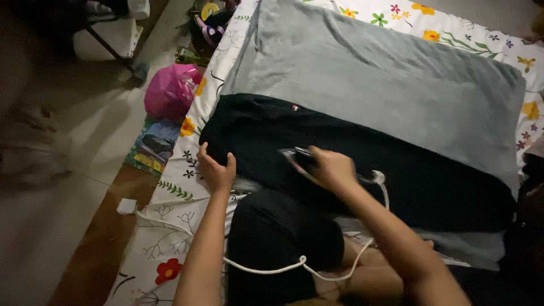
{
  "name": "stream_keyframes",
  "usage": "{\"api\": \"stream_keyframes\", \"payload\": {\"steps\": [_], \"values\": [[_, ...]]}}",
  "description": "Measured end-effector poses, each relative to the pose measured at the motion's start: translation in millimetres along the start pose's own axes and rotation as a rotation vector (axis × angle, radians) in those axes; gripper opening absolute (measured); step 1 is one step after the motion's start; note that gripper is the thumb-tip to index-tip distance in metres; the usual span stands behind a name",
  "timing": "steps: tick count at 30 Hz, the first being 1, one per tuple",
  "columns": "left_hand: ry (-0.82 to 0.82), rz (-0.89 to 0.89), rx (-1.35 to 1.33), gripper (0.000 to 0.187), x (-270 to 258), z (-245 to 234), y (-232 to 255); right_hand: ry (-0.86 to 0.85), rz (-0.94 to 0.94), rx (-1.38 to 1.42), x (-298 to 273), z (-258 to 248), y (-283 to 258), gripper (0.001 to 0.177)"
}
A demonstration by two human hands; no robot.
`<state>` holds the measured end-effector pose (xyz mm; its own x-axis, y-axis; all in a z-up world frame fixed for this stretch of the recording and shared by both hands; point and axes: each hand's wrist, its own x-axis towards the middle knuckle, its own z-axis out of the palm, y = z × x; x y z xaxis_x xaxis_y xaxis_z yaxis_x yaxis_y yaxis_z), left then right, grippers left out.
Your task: The person irons a black pair of pants laid out on a bed. They use a steam iron to smooth the fabric, frequently adjusting the garment's position and folding sections to ensure even coverage.
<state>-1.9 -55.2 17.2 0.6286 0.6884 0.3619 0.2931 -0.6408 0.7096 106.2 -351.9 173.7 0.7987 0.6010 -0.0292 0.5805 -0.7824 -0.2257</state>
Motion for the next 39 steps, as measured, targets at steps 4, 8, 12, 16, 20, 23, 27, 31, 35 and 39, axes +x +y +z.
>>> {"api": "stream_keyframes", "payload": {"steps": [4,8,12,16,20,23,27,31,35,39], "values": [[0.036,0.06,-0.023,0.079,1,0,-2,0.174,-0.072,0.118,92,45,-67,0.02],[0.041,0.272,0.19,0.072,10,-16,20,0.221,-0.131,0.097,123,60,-78,0.021],[-0.138,0.583,0.21,0.051,46,-25,43,0.178,-0.08,0.072,92,46,-41,0.034],[-0.514,0.69,0.116,0.053,85,6,57,-0.077,0.088,-0.066,21,14,35,0.034],[-0.635,0.689,0.598,0.064,120,17,84,-0.117,0.136,-0.129,-34,-18,91,0.04],[-0.66,0.623,0.747,0.099,135,8,107,-0.238,0.204,-0.165,-39,-31,95,0.035],[-0.736,0.547,0.889,0.115,141,3,119,-0.014,0.021,0.033,-1,-21,62,0.044],[-0.584,0.593,0.837,0.118,129,-4,112,0.112,-0.025,0.085,90,25,-5,0.031],[-0.52,0.519,0.85,0.128,106,-15,113,0.253,-0.017,0.075,161,62,-58,0.033],[-0.583,0.46,0.748,0.132,92,-14,120,0.241,-0.054,0.063,163,66,-49,0.031]]}}
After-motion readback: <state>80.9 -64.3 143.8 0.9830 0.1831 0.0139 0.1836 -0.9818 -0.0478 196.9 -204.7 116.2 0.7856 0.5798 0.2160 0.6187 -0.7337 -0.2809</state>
